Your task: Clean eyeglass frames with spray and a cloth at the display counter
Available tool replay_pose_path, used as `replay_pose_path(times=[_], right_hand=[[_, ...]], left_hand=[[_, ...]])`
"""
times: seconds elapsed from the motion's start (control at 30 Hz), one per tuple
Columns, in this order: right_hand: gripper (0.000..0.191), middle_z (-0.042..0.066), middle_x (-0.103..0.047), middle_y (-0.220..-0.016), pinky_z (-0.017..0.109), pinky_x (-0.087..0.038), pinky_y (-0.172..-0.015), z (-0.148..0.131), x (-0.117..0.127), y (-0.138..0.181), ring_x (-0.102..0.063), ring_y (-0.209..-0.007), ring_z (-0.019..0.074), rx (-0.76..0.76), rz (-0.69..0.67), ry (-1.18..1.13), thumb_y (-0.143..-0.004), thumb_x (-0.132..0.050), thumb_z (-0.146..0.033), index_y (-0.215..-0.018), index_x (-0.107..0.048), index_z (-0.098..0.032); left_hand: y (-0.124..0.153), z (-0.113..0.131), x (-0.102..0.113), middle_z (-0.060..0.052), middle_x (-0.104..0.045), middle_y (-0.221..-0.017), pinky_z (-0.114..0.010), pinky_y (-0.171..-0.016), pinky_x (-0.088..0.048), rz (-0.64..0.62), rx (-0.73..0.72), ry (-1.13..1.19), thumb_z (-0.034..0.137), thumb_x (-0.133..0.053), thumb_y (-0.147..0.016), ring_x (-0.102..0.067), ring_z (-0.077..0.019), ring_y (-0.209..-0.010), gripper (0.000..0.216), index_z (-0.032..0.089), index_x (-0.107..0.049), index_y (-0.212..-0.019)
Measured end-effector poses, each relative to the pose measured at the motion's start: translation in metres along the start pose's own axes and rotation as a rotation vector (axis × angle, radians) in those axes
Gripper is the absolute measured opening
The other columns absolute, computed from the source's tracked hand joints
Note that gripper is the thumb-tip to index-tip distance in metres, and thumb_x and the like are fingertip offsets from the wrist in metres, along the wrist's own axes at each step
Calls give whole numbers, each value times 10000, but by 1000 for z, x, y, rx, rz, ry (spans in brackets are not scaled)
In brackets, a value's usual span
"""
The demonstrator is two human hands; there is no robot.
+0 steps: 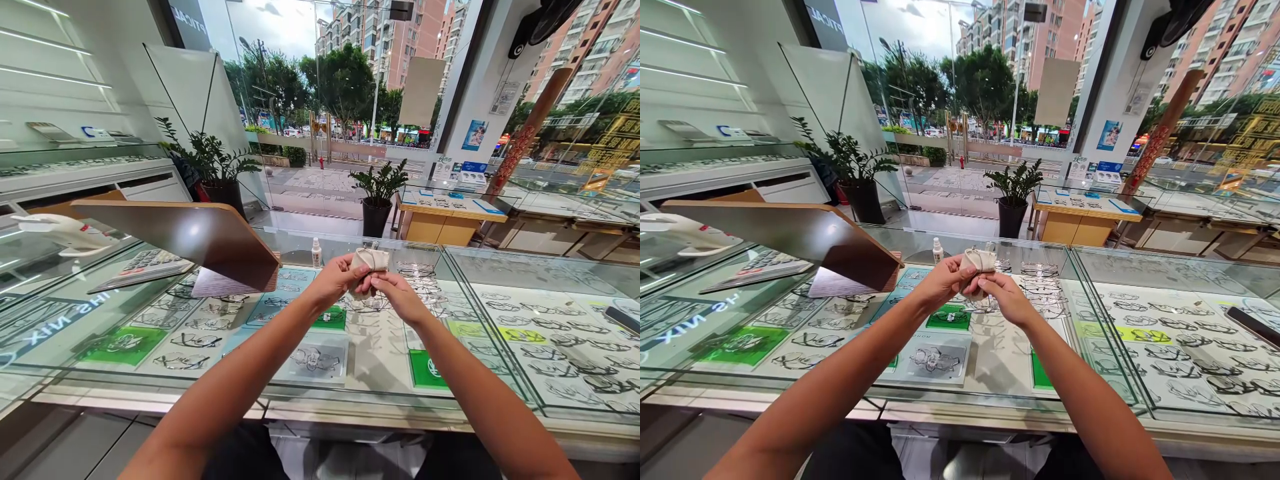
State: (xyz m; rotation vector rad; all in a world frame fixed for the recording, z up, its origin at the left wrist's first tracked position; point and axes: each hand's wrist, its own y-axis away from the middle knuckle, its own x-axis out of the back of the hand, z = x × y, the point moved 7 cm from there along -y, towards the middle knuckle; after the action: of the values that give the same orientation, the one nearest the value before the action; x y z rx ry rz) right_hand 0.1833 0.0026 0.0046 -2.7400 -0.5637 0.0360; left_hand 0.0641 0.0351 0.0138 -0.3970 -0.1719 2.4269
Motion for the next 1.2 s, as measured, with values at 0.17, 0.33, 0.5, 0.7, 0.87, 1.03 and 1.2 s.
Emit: replay_pose_path(times=[0.17,0.33,0.5,0.7,0.87,1.03,1.2], right_hand=[[327,62,-772,-882,402,-497,-917,-65,4,-30,-662,-922,247,40,-73,21,-938,-737,-526,-828,-802,-225],[266,47,-752,-911,424,-495,-989,-126,3,-46,-670,-949,234,169,-73,100,-966,-715,-444,-844,-804,-225],[268,33,-742,-877,442,-505,-1008,-126,-1,-45,-699,-983,250,151,-109,118,-994,-677,-414,-843,-794,-226],[276,58,-766,-894,438,-520,-955,-112,9,-49,-709,-951,257,91,-96,65,-968,-694,-416,-795,-779,-218],[250,66,-775,-883,440,-504,-994,-108,18,-53,-704,-982,256,54,-31,10,-934,-702,-365,-738,-773,-226],[214,61,-780,-877,398,-523,-967,-102,15,-57,-685,-935,229,8,-45,-80,-889,-753,-392,-764,-803,-225],[236,61,-773,-848,375,-520,-953,-97,2,-59,-690,-915,212,-4,-122,-100,-887,-772,-399,-768,-807,-198]], left_hand=[[-17,70,-9,-13,-698,-647,-259,-540,-446,-15,-170,-143,521,-947,-760,-586,-122,-531,459,160,-706,-910],[-30,129,-23,22,-659,-595,-236,-465,-426,10,-392,-234,573,-931,-768,-587,-114,-467,472,182,-689,-871],[-32,124,-26,35,-634,-593,-199,-394,-339,112,-453,-167,647,-905,-770,-559,-92,-416,530,191,-644,-835],[-38,112,-18,-5,-659,-610,-261,-464,-465,71,-368,-237,755,-740,-884,-567,-122,-458,577,183,-674,-830],[-35,121,-8,-66,-735,-770,-320,-668,-584,-69,-290,-302,681,-768,-903,-706,-200,-701,513,169,-743,-938],[-37,118,-11,-27,-745,-735,-271,-621,-564,-119,-368,-234,474,-914,-835,-706,-162,-627,398,178,-690,-978],[-46,103,-12,26,-663,-557,-202,-394,-362,18,-450,-163,605,-779,-936,-547,-94,-385,439,197,-624,-885]])
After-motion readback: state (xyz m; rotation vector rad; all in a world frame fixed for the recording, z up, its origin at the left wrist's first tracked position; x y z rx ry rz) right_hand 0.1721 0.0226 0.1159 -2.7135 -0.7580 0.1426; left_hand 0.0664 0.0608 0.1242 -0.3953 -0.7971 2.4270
